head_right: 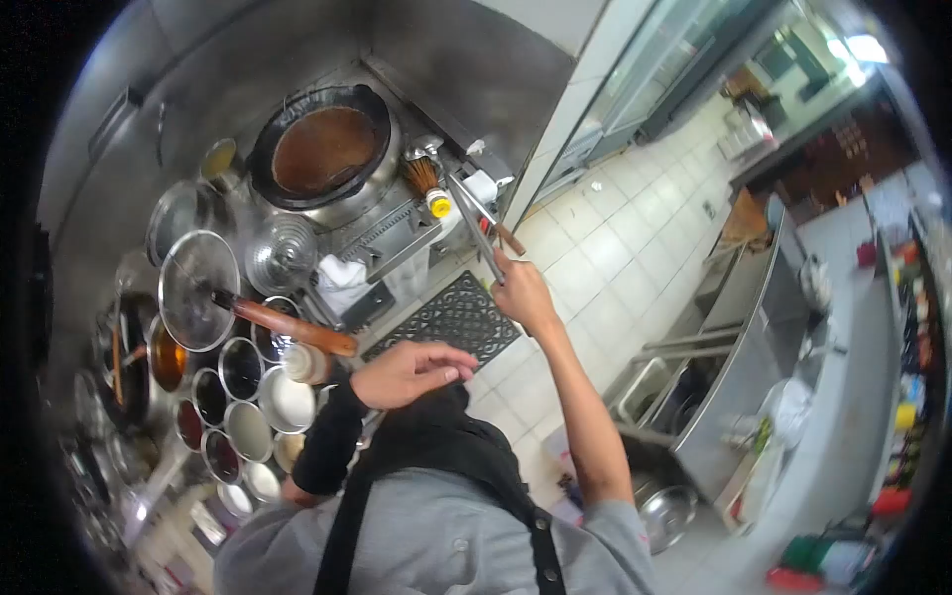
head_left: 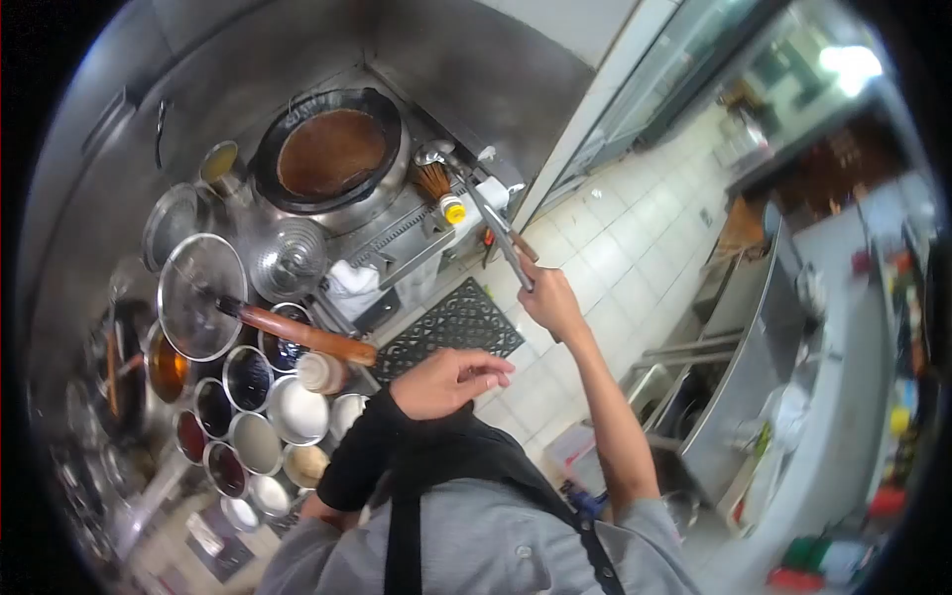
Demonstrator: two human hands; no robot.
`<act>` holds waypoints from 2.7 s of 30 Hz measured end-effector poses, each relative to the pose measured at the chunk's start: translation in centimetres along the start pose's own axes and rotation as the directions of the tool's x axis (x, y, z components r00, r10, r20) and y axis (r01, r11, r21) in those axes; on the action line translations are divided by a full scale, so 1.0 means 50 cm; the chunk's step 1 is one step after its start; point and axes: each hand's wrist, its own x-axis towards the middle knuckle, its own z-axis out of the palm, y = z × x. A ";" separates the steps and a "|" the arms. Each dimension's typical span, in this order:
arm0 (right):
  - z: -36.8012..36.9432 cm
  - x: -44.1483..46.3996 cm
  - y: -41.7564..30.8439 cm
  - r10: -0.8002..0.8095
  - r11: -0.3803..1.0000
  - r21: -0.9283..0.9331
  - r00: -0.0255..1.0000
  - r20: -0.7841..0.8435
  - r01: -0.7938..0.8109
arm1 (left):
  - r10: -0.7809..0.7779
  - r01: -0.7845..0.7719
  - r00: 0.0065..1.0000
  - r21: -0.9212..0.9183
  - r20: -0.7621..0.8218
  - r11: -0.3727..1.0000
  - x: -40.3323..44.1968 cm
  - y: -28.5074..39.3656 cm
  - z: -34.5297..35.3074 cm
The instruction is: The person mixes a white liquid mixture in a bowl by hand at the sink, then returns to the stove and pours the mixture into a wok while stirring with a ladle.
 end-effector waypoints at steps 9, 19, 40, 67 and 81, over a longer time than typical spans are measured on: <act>0.234 0.277 0.243 0.112 0.943 -0.332 0.953 0.282 -0.013 | -0.042 0.040 0.942 -0.013 -0.332 0.999 0.143 -0.003 -0.076; 0.231 0.403 0.380 -0.474 0.880 0.057 0.879 0.048 0.471 | -0.143 0.083 0.393 -0.120 -0.908 0.989 0.175 0.029 -0.015; 0.315 0.333 -0.152 -0.744 0.664 0.353 0.538 0.396 0.659 | -0.595 -0.562 -0.633 -0.235 -0.495 0.793 -0.365 -0.586 0.011; 0.346 0.206 -0.346 -0.589 0.786 0.158 0.645 0.486 0.598 | -0.380 -0.716 -0.517 0.145 -0.767 0.683 -0.471 -0.321 0.020; 0.348 0.203 -0.475 -0.727 0.683 0.292 0.586 0.358 0.670 | -0.409 -0.787 -0.494 0.194 -0.767 0.586 -0.509 -0.200 -0.020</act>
